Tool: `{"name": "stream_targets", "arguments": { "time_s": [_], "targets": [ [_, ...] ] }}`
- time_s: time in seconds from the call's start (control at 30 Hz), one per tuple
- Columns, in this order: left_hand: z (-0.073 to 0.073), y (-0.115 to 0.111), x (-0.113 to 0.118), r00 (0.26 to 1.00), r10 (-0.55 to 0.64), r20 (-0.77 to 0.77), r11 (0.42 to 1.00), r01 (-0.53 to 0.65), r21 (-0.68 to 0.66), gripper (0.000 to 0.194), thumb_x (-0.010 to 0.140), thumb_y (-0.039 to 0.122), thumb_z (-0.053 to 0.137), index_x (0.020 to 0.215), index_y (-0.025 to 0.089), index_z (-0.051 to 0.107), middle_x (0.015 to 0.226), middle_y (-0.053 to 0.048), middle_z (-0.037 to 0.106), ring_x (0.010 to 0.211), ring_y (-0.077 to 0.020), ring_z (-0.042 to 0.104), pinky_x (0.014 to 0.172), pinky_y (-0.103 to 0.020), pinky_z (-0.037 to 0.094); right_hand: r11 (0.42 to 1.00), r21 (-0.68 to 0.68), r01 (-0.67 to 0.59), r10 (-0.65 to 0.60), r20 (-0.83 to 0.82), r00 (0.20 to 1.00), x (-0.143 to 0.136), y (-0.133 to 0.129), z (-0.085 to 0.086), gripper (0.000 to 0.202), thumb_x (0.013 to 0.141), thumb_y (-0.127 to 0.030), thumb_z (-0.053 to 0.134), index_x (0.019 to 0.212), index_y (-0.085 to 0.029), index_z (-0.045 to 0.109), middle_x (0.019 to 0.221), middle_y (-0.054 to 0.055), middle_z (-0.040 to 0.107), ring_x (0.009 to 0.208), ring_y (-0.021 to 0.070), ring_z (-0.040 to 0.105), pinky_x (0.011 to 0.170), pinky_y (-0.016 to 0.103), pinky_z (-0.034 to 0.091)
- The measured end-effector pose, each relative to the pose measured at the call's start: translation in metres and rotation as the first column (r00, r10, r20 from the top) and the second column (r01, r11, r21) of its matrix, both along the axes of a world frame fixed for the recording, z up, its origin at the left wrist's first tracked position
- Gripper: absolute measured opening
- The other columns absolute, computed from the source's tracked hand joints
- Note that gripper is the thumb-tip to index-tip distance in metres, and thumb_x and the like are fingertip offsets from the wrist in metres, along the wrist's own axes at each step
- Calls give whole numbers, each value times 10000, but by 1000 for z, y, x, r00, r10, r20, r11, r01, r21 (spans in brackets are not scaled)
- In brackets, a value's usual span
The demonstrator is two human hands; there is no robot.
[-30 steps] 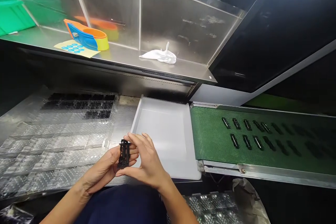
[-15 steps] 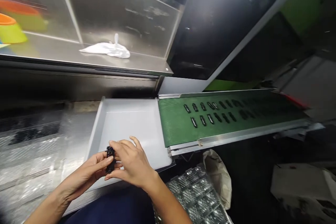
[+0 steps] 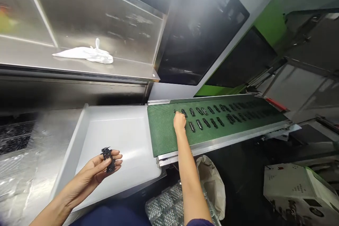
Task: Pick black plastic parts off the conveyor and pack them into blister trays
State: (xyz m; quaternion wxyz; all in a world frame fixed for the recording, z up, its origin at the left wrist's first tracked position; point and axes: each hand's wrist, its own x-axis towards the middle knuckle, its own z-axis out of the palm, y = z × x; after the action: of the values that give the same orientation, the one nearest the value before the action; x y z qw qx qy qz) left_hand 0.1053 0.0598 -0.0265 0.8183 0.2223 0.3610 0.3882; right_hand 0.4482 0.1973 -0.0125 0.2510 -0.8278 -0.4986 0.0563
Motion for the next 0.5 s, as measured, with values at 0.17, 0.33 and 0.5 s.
{"name": "stream_targets", "arguments": {
  "time_s": [0.17, 0.33, 0.5],
  "targets": [
    [-4, -1, -10, 993, 115, 12, 993, -115, 34, 331, 704, 314, 843, 991, 178, 749, 964, -52, 752, 982, -224, 660, 942, -321, 509, 967, 155, -200, 232, -235, 944, -73, -32, -10, 291, 982, -291, 441, 1143, -111, 602, 946, 92, 687, 861, 201, 648, 791, 351, 514],
    [-10, -2, -32, 967, 253, -22, 960, -248, 132, 364, 715, 308, 833, 1048, 206, 730, 1127, -72, 725, 1100, -240, 625, 946, -311, 484, 770, 303, -561, 634, -459, 622, -200, -111, -15, 252, 933, -265, 485, 1035, -173, 696, 909, 51, 715, 736, 152, 647, 662, 254, 529],
    [-6, -9, -68, 972, 229, -54, 963, -218, 157, 314, 754, 311, 800, 1044, 213, 731, 1052, -59, 746, 1065, -215, 624, 900, -271, 477, 520, 379, -766, 852, -291, 434, -250, -142, 3, 235, 926, -259, 562, 1127, -231, 681, 1152, 104, 633, 1042, 209, 614, 887, 356, 521]
  ]
}}
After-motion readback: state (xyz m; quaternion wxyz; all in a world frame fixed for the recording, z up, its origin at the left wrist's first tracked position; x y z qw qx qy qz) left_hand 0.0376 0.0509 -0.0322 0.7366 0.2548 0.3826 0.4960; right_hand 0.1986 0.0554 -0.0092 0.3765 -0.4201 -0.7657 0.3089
